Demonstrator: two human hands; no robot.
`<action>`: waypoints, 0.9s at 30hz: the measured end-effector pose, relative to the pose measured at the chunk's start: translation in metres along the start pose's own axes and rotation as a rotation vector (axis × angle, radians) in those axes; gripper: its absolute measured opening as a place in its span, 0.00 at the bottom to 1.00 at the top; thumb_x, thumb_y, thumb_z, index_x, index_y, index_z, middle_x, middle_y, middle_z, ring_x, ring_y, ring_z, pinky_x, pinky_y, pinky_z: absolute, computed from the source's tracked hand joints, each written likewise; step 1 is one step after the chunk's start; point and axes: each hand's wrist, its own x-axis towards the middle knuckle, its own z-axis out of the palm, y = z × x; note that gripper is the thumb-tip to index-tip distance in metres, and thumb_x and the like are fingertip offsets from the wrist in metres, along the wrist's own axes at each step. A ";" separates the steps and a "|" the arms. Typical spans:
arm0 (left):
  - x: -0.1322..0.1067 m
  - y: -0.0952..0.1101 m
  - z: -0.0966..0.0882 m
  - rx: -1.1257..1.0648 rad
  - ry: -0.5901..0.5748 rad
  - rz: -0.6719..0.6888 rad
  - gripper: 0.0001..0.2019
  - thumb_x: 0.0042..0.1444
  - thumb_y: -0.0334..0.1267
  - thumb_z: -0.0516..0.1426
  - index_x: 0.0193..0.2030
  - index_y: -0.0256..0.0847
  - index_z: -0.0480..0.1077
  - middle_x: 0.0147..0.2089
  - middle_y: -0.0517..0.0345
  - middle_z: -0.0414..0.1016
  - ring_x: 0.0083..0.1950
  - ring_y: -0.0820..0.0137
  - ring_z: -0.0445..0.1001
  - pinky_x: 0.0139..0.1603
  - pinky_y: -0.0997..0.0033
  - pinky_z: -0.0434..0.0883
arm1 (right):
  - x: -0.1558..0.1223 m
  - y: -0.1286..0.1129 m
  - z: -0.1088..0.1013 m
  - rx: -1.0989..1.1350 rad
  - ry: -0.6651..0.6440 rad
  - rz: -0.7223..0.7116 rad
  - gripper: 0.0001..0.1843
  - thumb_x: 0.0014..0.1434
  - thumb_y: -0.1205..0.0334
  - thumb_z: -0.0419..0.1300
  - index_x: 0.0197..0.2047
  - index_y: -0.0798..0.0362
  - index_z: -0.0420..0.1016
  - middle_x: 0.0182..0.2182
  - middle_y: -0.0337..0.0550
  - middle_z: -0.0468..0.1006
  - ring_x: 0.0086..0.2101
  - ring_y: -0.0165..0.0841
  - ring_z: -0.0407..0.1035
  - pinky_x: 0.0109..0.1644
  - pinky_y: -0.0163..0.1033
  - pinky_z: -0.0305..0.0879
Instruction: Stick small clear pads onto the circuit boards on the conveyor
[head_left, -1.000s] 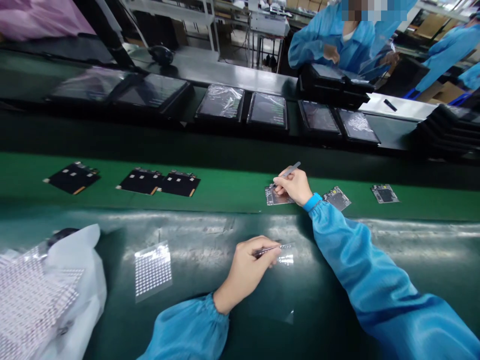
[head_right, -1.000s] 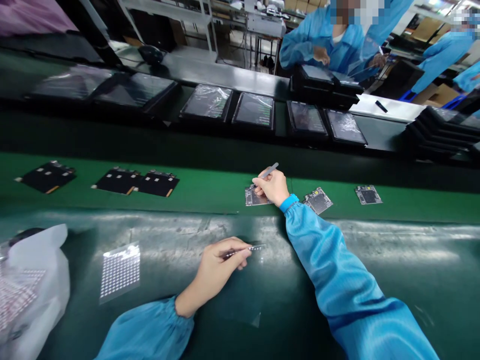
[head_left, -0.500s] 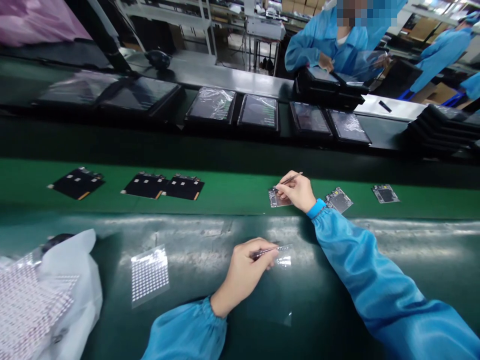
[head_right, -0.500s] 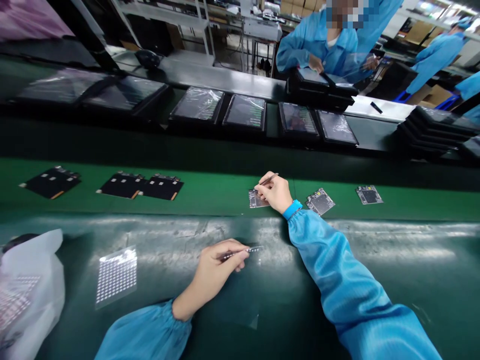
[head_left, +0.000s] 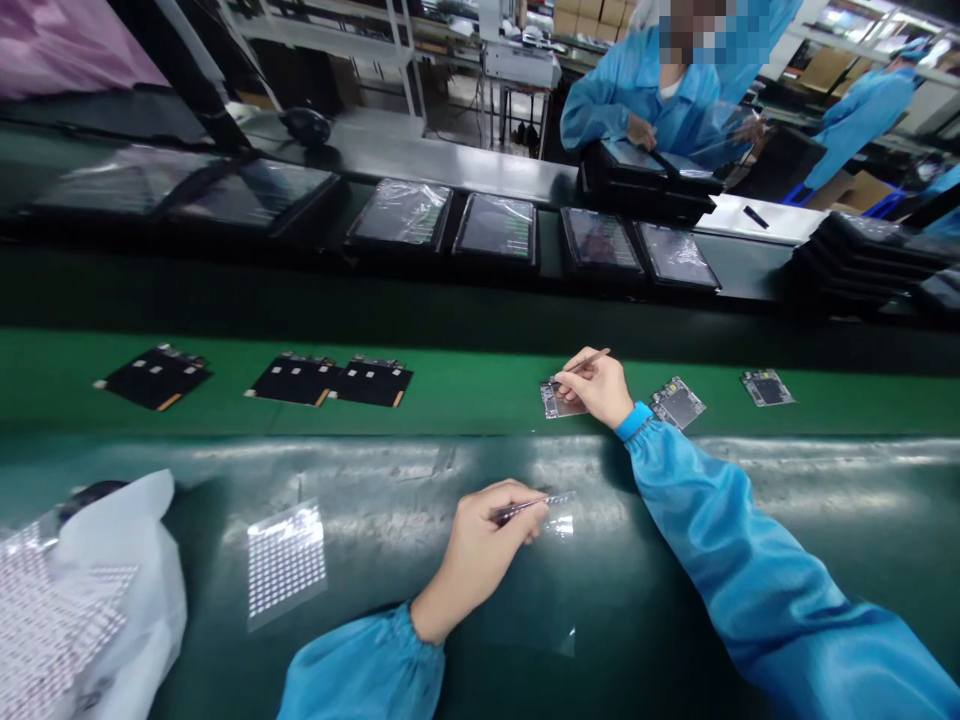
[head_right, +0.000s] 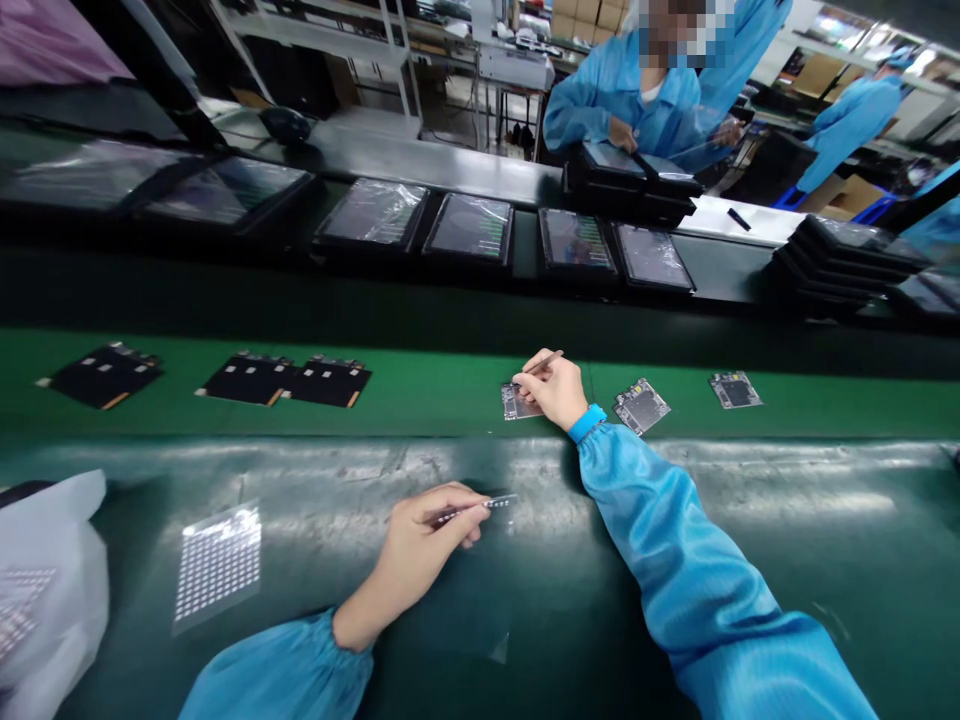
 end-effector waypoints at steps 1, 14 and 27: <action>0.000 0.000 0.000 0.001 0.000 -0.002 0.05 0.56 0.34 0.63 0.32 0.37 0.81 0.26 0.57 0.76 0.23 0.73 0.74 0.24 0.76 0.72 | 0.000 0.000 -0.001 0.003 0.005 0.004 0.19 0.47 0.51 0.72 0.31 0.52 0.69 0.18 0.38 0.77 0.19 0.31 0.73 0.23 0.34 0.72; -0.002 -0.006 -0.001 0.008 -0.020 0.011 0.05 0.57 0.34 0.63 0.33 0.38 0.81 0.27 0.56 0.77 0.24 0.73 0.74 0.25 0.76 0.72 | -0.012 -0.018 -0.033 -0.364 -0.001 -0.278 0.11 0.59 0.63 0.53 0.35 0.53 0.77 0.30 0.43 0.81 0.33 0.36 0.77 0.42 0.41 0.74; -0.003 -0.003 0.005 -0.038 0.010 -0.021 0.05 0.55 0.35 0.64 0.31 0.35 0.81 0.25 0.57 0.76 0.23 0.74 0.73 0.25 0.77 0.70 | -0.025 -0.014 -0.044 -0.701 -0.145 -0.470 0.24 0.54 0.74 0.49 0.47 0.52 0.82 0.48 0.47 0.81 0.50 0.41 0.76 0.59 0.46 0.69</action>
